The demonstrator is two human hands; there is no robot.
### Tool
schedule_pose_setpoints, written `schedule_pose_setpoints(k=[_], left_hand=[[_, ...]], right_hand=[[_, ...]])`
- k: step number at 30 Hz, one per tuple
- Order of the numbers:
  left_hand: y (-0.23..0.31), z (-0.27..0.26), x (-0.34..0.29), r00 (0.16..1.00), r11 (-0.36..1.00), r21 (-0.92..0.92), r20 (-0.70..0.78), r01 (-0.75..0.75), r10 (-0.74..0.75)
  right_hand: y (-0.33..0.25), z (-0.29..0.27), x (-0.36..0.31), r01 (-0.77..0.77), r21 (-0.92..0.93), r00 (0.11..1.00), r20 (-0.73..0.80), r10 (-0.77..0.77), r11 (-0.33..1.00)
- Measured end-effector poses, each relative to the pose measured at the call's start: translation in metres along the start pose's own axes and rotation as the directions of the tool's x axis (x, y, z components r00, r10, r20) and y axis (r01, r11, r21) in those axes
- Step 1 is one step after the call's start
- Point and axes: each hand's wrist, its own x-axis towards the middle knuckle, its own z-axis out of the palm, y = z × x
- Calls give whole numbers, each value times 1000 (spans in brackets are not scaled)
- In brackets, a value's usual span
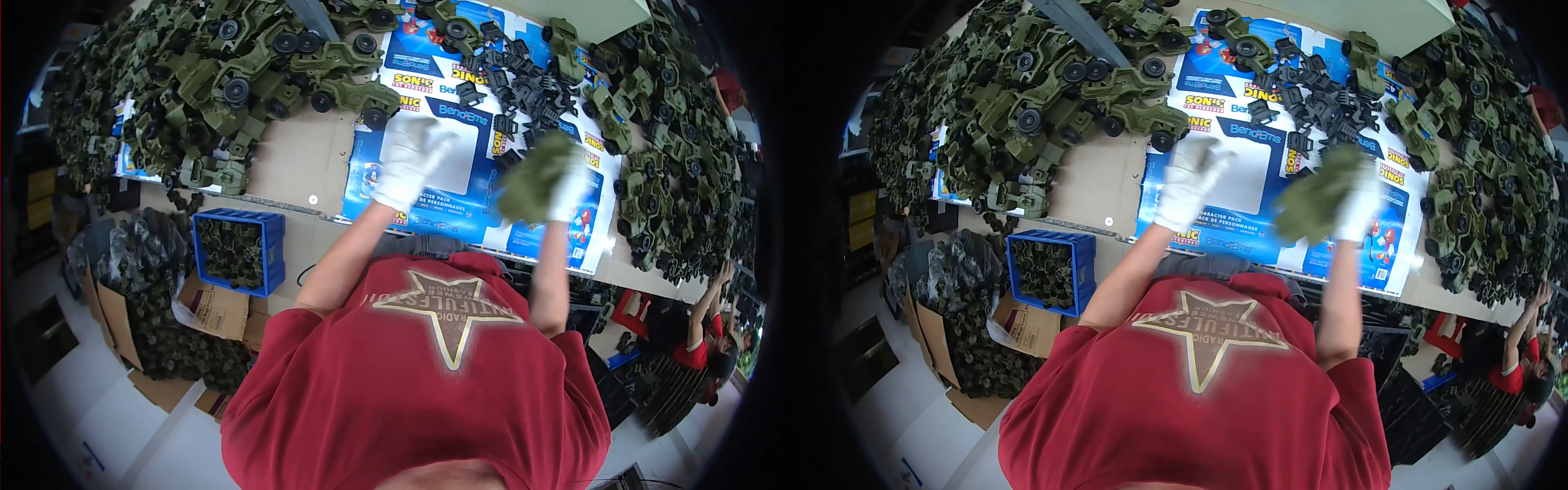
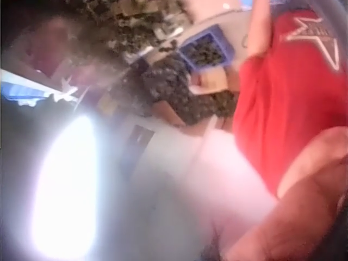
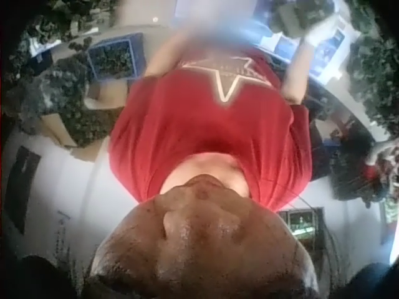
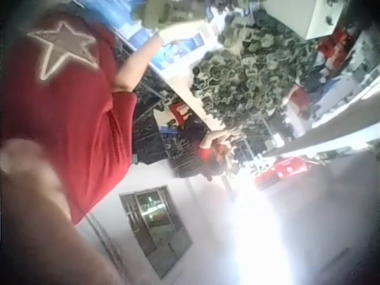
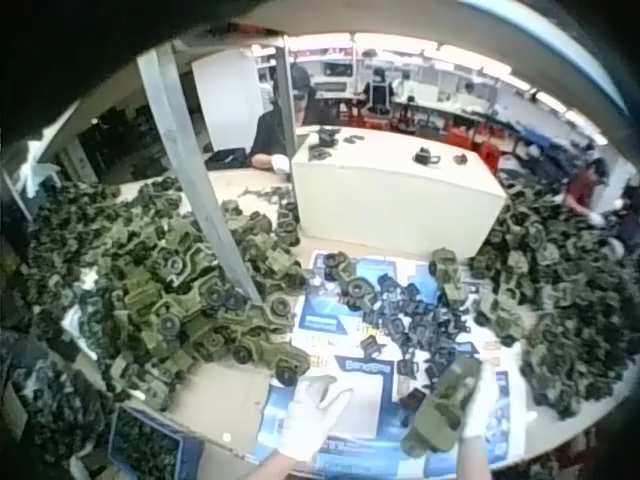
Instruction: Assembling the black chassis base into green toy truck bodies at an assembly station.
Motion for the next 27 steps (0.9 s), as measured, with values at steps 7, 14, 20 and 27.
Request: schedule_pose_setpoints(k=[7, 14, 20, 27], left_hand=[[-27, -87, 48, 986, 447, 889, 29, -100, 163], [-26, -59, -24, 971, 509, 837, 239, -200, -11], [15, -51, -12, 878, 436, 764, 384, -476, 286], [42, -38, 39, 744, 412, 832, 532, -371, -405]], right_hand=[[111, -119, 103, -411, 775, 889, 457, 24, 480], [15, 93, -13, 179, -229, 899, 433, -65, 957], [-39, 185, 26, 550, -613, 740, 673, 9, 567], [-2, 154, 16, 206, -310, 796, 605, 25, 928]])
